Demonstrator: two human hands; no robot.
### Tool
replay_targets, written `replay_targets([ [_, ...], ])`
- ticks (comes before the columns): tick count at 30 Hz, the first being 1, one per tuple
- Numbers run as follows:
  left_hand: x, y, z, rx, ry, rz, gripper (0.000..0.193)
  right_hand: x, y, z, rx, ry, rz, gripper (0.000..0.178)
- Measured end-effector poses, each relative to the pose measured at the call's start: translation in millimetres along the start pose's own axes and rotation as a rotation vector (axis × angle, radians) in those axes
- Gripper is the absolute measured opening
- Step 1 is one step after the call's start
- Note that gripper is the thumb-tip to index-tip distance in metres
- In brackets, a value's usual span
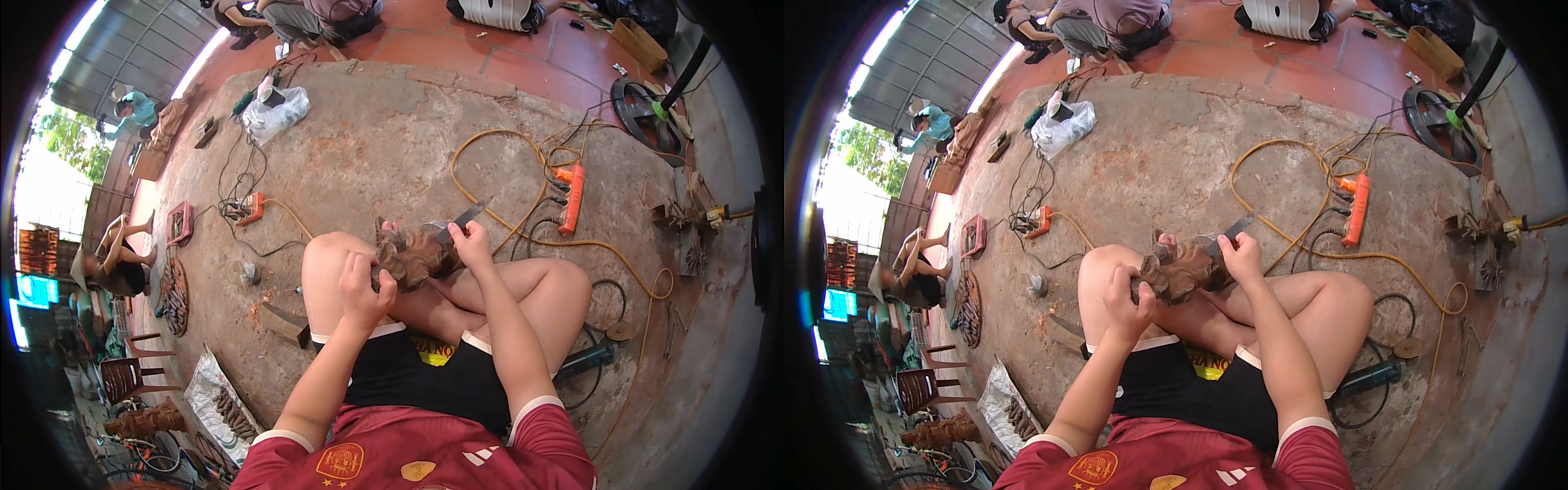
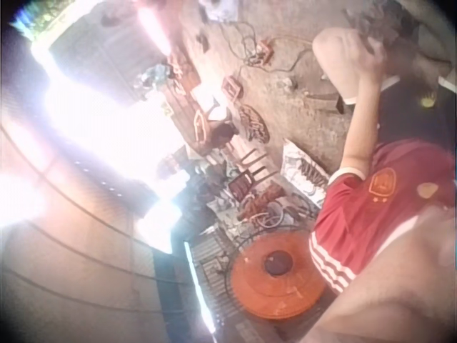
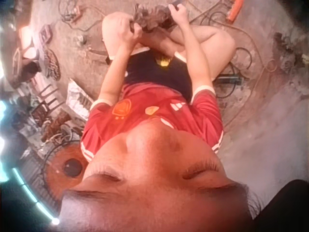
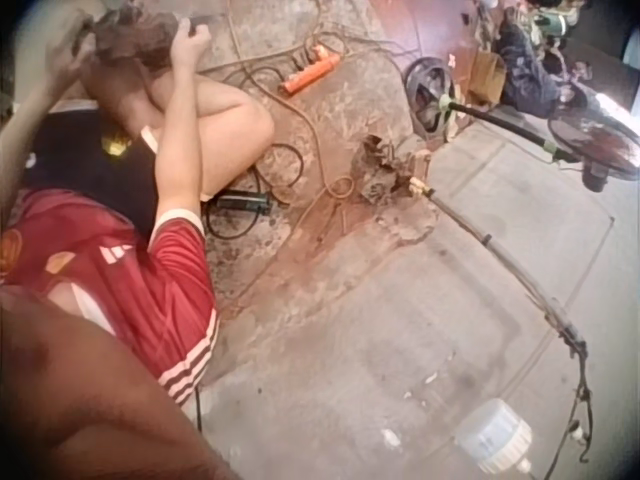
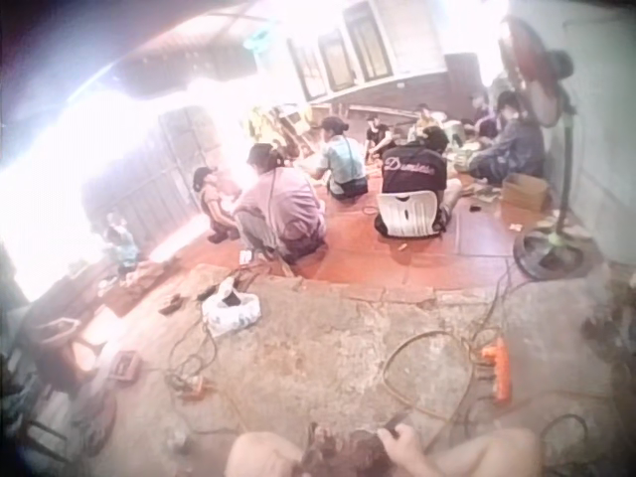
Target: The person sits cross-legged on the floor and uses a knife to carve a piece of wood held in their lap. They rotate the wood to work on different sides while other people are visible in the background.
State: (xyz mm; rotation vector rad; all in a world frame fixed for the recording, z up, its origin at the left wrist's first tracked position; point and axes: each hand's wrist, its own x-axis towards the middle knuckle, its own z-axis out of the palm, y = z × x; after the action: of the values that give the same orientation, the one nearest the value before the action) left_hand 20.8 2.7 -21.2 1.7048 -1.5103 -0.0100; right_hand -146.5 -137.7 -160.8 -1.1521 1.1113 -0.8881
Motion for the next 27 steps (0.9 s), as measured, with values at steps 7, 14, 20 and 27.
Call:
replay_targets([
  [7, -2, -5, 0, 0.000, 0.021, 0.011, 0.015, -3, -1, 6, 0.111, -0.093, 0.023, 0.024],
  [14, -4, -5, -6, 0.008, 0.009, -0.028, 0.015, -12, -19, 12, 0.087, -0.133, 0.066, 0.025],
  [20, -2, -5, -3, -0.002, 0.016, -0.020, 0.015, 3, -3, 3, 0.031, -0.016, 0.016, 0.024],
  [27, -7, -4, -9, 0.050, 0.004, -0.056, 0.014, -9, -26, 8, 0.139, -0.316, 0.104, 0.018],
])
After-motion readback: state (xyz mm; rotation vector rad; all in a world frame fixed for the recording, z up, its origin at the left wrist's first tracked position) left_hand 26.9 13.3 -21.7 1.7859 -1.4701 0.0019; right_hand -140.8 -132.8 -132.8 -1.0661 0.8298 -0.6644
